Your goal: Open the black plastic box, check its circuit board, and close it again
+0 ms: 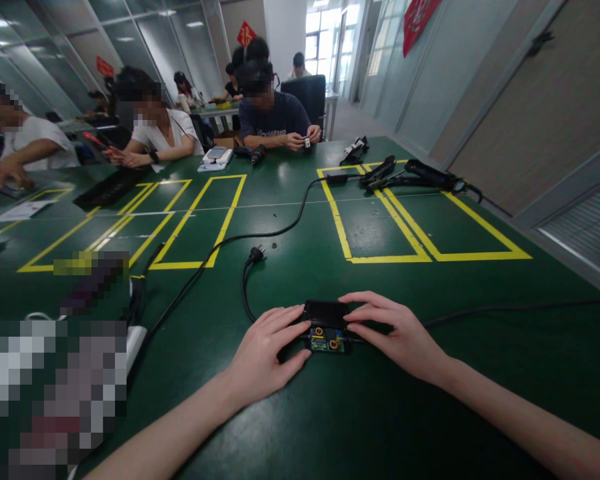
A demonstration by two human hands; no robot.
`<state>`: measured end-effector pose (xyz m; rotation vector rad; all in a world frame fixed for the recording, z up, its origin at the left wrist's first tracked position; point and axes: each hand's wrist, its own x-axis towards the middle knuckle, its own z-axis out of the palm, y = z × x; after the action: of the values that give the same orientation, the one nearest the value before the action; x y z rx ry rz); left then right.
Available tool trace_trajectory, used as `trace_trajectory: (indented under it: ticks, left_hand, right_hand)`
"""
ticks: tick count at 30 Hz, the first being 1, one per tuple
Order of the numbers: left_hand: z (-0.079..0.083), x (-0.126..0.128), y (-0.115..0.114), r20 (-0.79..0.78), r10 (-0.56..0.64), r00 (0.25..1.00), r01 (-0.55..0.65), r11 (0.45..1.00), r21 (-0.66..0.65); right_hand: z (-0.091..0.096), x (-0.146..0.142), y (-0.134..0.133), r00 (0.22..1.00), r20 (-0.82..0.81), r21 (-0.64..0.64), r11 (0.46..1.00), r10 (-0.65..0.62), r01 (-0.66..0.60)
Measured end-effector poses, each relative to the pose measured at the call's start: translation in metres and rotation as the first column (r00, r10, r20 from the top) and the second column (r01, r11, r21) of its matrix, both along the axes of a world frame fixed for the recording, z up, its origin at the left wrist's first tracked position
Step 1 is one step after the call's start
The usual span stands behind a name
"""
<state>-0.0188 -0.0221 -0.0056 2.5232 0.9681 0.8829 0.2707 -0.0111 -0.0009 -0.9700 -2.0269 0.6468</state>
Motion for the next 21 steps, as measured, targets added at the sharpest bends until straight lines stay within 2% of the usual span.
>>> trace_trajectory:
  ticks: [5,9,13,21]
  left_hand:
    - [-0.0030,-0.0008,0.0015,0.013,-0.019,1.000,0.019,1.000,0.018]
    - [-0.0027,-0.0011,0.0013,0.023,-0.007,1.000,0.006,1.000,0.013]
    - [-0.0018,-0.0022,-0.0002,0.026,0.019,0.999,-0.019,0.999,-0.031]
    - [-0.0054,-0.0034,-0.0015,0.025,0.045,0.999,-0.043,0.997,-0.067]
  right_hand:
    - [-0.0030,-0.0043,-0.0012,0.999,-0.026,0.007,0.999,-0.042,0.043]
    - [-0.0047,-0.0073,-0.0014,0.995,-0.036,-0.049,0.995,-0.090,0.088]
    - [-0.0045,-0.0079,-0.0010,0.996,-0.036,-0.107,0.991,-0.086,0.082]
    - [-0.0017,-0.0076,0.0005,0.999,-0.011,-0.023,0.999,-0.039,0.039]
